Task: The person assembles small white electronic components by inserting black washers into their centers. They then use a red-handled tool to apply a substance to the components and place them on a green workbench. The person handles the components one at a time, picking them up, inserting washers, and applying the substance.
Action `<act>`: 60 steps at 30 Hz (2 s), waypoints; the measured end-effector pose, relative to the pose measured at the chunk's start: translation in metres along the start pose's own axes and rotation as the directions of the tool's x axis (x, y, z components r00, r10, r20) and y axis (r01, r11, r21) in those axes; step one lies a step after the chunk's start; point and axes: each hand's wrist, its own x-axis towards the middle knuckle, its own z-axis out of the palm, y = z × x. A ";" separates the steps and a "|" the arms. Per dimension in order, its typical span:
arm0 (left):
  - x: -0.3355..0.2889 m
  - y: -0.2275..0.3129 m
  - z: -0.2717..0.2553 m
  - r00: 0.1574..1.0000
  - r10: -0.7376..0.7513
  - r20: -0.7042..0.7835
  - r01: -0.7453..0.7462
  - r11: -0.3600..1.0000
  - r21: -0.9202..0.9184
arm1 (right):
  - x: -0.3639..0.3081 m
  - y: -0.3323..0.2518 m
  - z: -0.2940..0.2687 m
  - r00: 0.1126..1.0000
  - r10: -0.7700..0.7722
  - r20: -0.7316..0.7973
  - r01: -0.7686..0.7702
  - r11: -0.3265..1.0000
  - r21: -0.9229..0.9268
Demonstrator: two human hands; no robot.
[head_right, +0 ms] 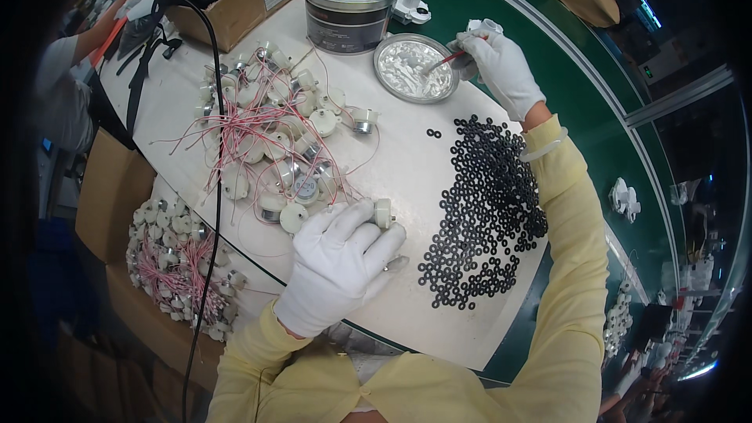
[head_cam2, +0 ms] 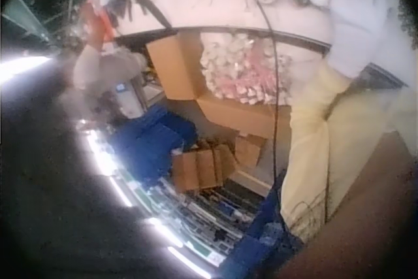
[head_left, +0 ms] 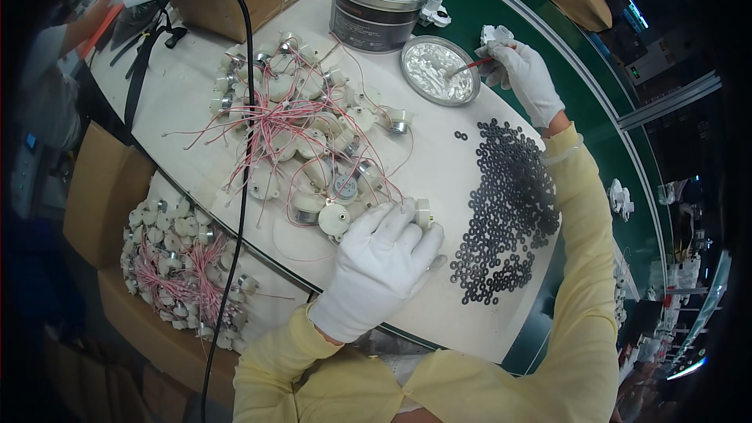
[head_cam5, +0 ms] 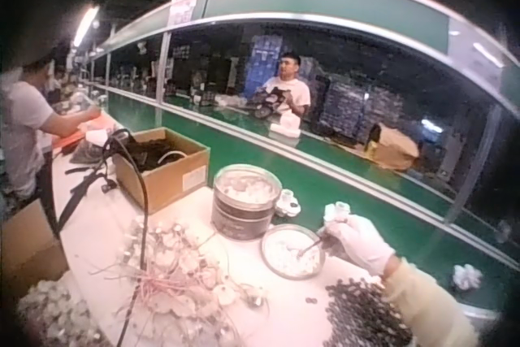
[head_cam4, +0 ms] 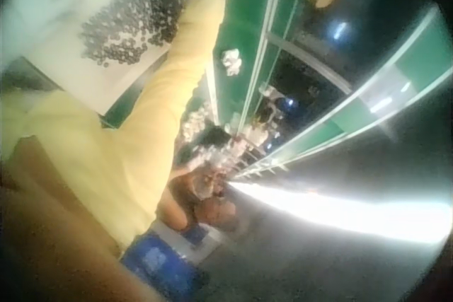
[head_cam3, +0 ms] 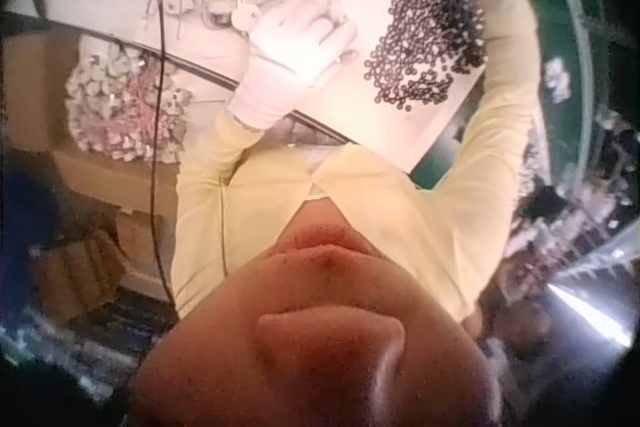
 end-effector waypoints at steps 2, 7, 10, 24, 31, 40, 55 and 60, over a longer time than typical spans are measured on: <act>0.000 0.000 -0.001 1.000 0.005 0.010 -0.005 1.000 -0.003 | -0.008 -0.007 -0.006 1.000 0.001 -0.011 -0.001 0.999 0.041; 0.000 0.000 -0.002 1.000 0.009 0.010 -0.009 1.000 -0.010 | -0.036 -0.011 -0.033 0.995 -0.087 0.040 0.073 0.957 0.279; 0.001 0.000 -0.001 1.000 0.021 -0.002 -0.021 1.000 -0.012 | -0.069 -0.020 -0.044 0.985 -0.170 0.042 0.137 0.897 0.420; 0.005 0.004 -0.003 0.993 0.098 -0.060 -0.097 0.995 0.027 | -0.139 -0.064 -0.050 0.985 -0.174 -0.001 0.174 0.982 0.073; 0.003 0.004 -0.001 0.992 0.103 -0.074 -0.101 0.994 0.033 | -0.033 -0.006 0.002 0.970 -0.244 -0.004 0.230 0.921 -0.313; 0.000 0.002 -0.001 0.992 0.092 -0.080 -0.089 0.995 0.040 | -0.010 -0.024 0.031 0.958 -0.286 -0.009 0.239 0.819 -0.522; 0.000 0.001 -0.001 0.993 0.085 -0.082 -0.084 0.996 0.026 | -0.033 -0.044 -0.002 0.992 -0.064 0.106 0.055 0.995 0.088; 0.003 0.003 -0.004 0.994 0.088 -0.058 -0.087 0.996 0.024 | -0.097 -0.058 -0.047 0.998 -0.046 0.050 0.028 0.950 0.311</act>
